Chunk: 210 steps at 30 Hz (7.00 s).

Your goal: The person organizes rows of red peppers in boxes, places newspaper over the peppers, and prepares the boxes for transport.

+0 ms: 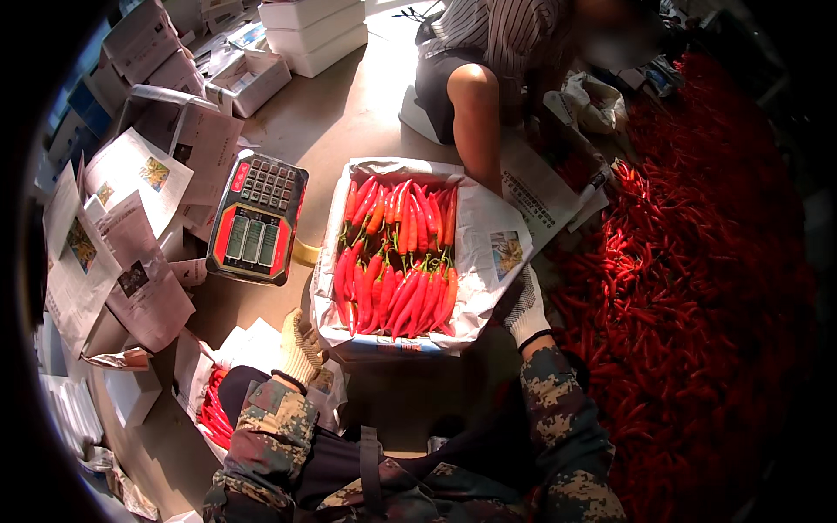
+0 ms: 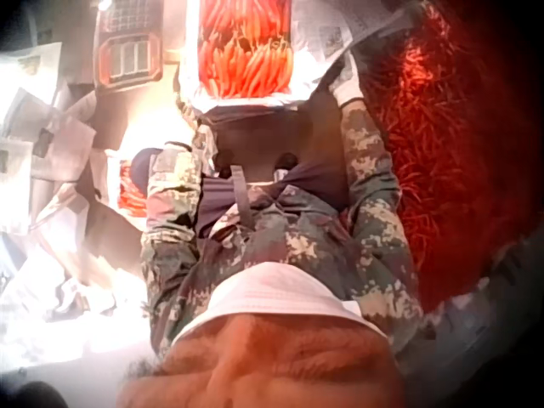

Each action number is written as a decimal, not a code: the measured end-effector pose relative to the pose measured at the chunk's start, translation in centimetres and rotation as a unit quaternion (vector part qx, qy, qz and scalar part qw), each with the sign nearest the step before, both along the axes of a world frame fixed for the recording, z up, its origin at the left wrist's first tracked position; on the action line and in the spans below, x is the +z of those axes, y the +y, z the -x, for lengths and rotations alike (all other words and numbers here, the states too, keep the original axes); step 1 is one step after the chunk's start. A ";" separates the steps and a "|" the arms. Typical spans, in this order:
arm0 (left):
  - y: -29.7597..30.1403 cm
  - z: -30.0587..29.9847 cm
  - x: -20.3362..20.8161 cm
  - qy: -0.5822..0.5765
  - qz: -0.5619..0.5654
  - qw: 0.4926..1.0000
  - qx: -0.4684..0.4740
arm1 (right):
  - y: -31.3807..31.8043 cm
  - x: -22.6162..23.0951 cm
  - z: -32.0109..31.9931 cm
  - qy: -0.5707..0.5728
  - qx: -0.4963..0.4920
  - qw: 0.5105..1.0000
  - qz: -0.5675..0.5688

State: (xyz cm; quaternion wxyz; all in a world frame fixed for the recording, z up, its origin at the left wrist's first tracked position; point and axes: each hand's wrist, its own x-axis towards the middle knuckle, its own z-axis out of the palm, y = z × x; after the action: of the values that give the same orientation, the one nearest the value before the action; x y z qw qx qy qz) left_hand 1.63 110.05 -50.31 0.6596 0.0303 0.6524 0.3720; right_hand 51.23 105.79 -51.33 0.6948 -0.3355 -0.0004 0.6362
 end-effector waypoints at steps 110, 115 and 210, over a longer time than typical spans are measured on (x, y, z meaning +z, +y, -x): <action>-28.6 22.4 -2.5 0.776 -0.030 0.571 -0.267 | -11.8 1.6 54.8 -0.660 0.496 0.355 -0.439; -26.7 22.5 -2.1 0.756 -0.104 0.570 -0.304 | -9.9 1.4 52.7 -0.605 0.569 0.394 -0.394; -29.7 13.6 3.4 0.593 -0.042 0.765 -0.247 | -7.8 3.9 55.5 -0.725 0.554 0.344 -0.223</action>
State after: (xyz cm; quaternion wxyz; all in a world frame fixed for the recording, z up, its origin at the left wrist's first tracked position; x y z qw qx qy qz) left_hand -11.97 80.38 -46.92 0.2085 0.4328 0.8672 0.1314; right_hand -4.23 97.97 -47.44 -0.0384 -0.4210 -0.8314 0.3605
